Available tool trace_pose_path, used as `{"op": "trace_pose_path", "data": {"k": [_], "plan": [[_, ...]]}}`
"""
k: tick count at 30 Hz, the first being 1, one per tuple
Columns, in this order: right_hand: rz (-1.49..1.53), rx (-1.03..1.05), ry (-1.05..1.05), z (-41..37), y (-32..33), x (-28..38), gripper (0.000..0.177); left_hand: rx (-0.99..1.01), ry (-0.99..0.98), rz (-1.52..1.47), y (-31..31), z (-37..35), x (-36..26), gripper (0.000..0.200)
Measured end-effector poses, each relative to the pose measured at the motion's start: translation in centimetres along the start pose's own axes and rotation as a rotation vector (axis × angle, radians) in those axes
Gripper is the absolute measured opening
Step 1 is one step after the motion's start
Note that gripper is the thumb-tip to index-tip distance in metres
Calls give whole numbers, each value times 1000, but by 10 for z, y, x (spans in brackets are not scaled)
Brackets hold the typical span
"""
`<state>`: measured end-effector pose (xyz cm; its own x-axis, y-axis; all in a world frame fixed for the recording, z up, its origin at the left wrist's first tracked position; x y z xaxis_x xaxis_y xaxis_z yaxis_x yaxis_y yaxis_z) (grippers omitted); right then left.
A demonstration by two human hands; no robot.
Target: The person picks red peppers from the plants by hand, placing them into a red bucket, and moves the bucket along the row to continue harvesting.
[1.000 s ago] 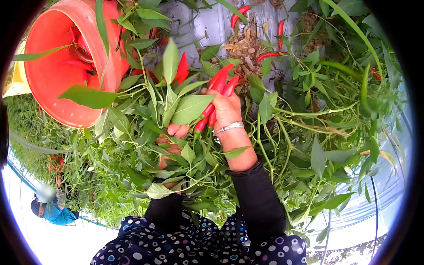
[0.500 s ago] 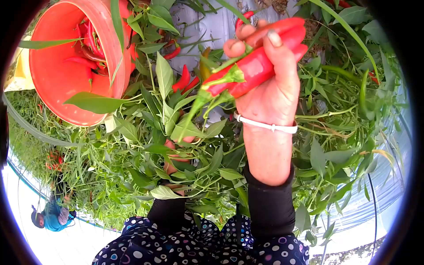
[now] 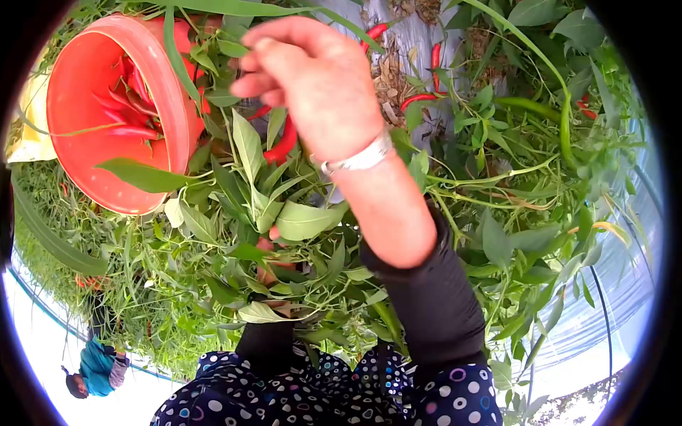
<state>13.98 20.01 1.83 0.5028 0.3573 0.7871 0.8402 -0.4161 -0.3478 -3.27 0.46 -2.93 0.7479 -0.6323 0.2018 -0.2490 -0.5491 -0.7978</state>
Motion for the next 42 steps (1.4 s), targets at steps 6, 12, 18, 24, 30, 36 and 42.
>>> {"op": "trace_pose_path", "data": {"k": [6, 12, 18, 24, 30, 36, 42], "plan": [[-484, 122, -877, -32, 82, -132, 78, 105, 14, 4, -1, 7, -1, 16], [-126, 9, -821, -19, 78, -136, 66, 229, 34, 12, -3, 15, 0, 13], [-415, 607, -90, -16, 34, -105, 44, 329, 60, 2, -5, 21, -1, 10], [-959, 871, 295, -40, 5, -96, 33, 464, 80, 5, -7, 27, -2, 7], [-1343, 417, 348, 10, 29, -118, 15, 604, 97, -21, -7, 35, -2, 4], [-922, 213, 200, 32, 49, -121, 23, 686, 87, -25, -6, 43, -5, 2], [-180, -646, -322, 51, 148, -160, 21, 536, 93, 19, -3, 31, -9, 7]]}}
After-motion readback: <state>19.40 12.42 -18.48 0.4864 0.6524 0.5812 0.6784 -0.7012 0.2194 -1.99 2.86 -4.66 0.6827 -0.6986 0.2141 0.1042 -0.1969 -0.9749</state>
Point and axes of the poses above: each hand's wrist, its own z-axis towards the middle knuckle, its own y-axis out of the back of the hand, x = y × z, the point moved 4 cm from there along z, towards the middle knuckle, and after that the axes turned 5 degrees about y, right-handed, at the moved point
